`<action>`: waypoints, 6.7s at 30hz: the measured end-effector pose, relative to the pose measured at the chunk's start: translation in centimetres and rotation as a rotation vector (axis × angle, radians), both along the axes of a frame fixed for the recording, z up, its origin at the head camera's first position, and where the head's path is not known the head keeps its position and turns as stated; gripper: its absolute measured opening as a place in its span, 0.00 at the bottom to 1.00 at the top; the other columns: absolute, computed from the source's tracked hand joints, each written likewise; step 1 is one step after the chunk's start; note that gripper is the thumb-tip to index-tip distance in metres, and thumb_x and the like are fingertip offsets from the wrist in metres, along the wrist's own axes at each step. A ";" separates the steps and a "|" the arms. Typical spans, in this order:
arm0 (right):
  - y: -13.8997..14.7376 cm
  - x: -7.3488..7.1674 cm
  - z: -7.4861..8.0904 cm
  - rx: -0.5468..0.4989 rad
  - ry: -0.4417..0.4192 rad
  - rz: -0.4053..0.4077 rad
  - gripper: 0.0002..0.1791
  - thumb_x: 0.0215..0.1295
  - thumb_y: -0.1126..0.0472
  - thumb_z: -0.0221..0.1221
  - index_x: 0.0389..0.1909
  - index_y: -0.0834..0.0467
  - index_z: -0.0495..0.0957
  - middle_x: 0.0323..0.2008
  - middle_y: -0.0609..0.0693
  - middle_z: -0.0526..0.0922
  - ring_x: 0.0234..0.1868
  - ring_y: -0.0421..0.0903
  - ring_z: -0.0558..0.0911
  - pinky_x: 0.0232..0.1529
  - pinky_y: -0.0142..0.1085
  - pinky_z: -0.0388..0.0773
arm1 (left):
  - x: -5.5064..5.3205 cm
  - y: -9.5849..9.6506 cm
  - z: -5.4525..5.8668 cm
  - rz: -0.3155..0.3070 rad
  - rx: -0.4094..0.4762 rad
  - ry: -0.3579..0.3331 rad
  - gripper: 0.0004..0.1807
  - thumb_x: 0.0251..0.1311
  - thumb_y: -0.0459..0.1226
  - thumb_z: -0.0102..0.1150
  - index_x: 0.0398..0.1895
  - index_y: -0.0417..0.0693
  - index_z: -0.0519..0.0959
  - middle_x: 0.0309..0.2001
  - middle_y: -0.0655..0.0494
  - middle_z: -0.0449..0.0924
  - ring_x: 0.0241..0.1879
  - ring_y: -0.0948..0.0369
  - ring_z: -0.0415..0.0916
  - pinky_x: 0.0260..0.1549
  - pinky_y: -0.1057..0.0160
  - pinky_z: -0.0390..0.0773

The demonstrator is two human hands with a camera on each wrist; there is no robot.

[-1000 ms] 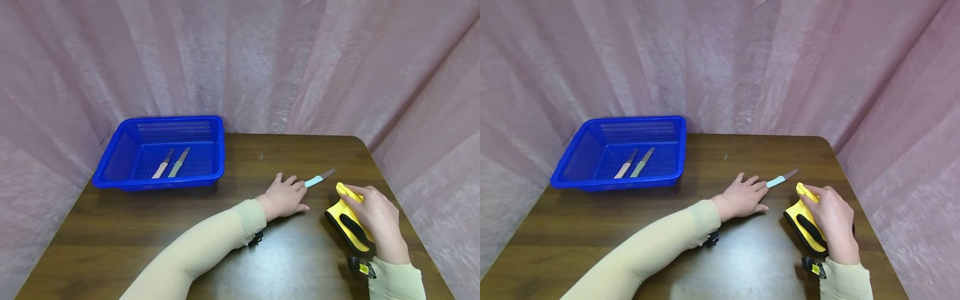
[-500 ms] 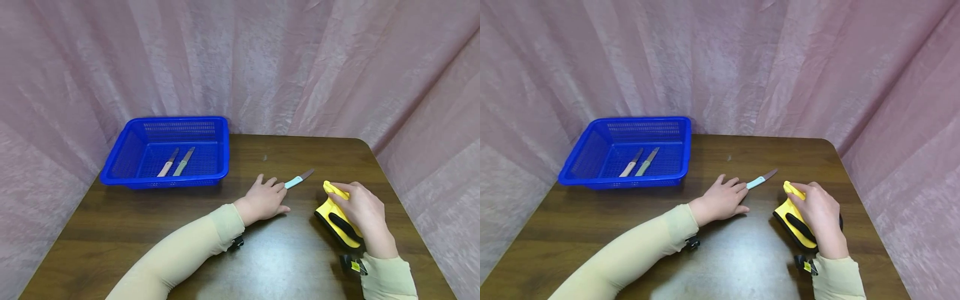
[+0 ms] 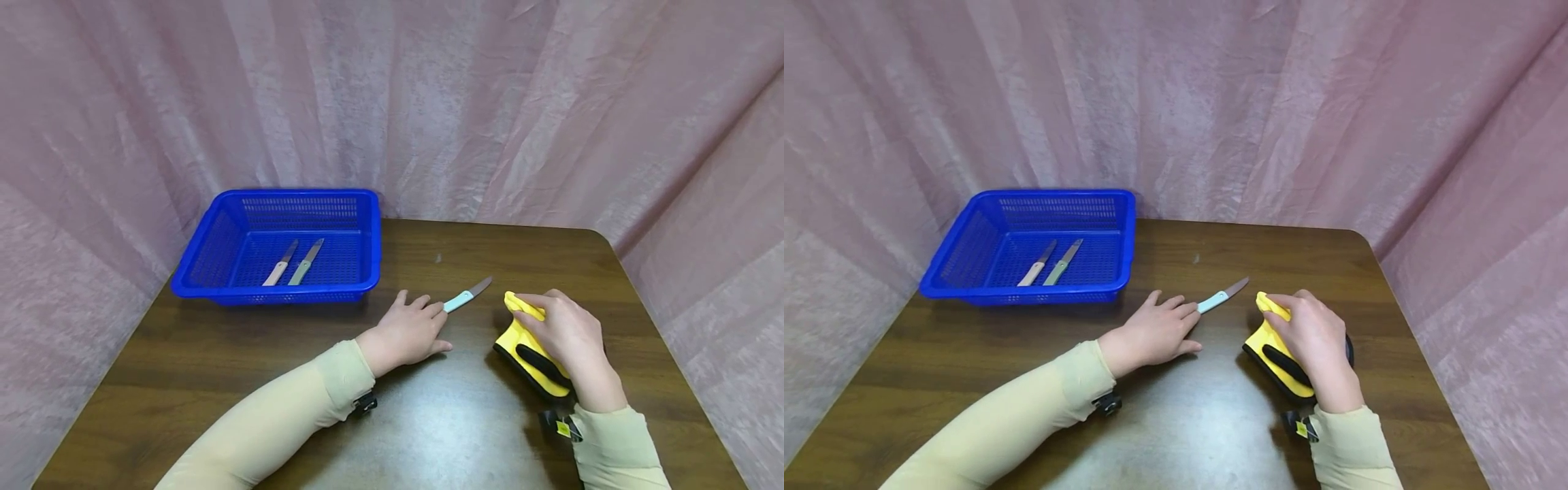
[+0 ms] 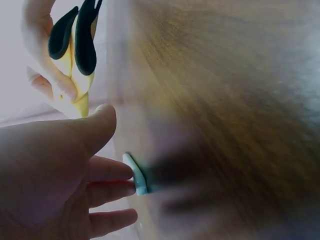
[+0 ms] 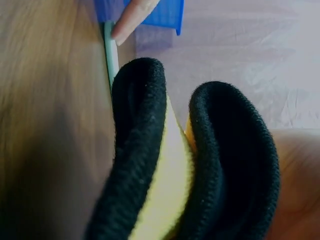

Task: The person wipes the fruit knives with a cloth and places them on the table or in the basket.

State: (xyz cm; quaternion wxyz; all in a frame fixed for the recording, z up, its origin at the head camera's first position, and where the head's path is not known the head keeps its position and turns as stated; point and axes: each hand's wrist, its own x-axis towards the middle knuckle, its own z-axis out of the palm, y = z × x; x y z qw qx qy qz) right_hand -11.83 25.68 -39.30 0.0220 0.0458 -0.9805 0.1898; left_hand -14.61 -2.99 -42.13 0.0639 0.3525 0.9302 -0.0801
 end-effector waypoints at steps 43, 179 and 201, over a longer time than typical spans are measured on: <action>-4.7 -2.1 1.6 -0.012 0.036 0.113 0.23 0.74 0.51 0.72 0.67 0.46 0.88 0.47 0.54 0.86 0.31 0.49 0.79 0.31 0.48 0.74 | -1.2 -2.7 -0.7 0.145 0.220 0.296 0.22 0.69 0.55 0.76 0.42 0.45 0.83 0.38 0.50 0.81 0.37 0.50 0.82 0.31 0.55 0.83; -14.3 -0.9 6.8 -0.101 0.417 0.347 0.23 0.66 0.55 0.79 0.62 0.44 0.91 0.44 0.46 0.86 0.39 0.51 0.84 0.40 0.49 0.80 | 2.8 -9.0 9.3 0.114 0.563 0.461 0.13 0.73 0.36 0.73 0.52 0.41 0.81 0.35 0.49 0.76 0.30 0.51 0.76 0.29 0.57 0.76; -13.4 -1.3 7.1 -0.114 0.415 0.307 0.24 0.65 0.55 0.80 0.62 0.45 0.91 0.42 0.46 0.85 0.33 0.50 0.79 0.34 0.47 0.77 | 2.8 -9.1 9.8 0.130 0.549 0.455 0.11 0.74 0.36 0.72 0.50 0.42 0.80 0.36 0.50 0.77 0.31 0.50 0.77 0.29 0.56 0.76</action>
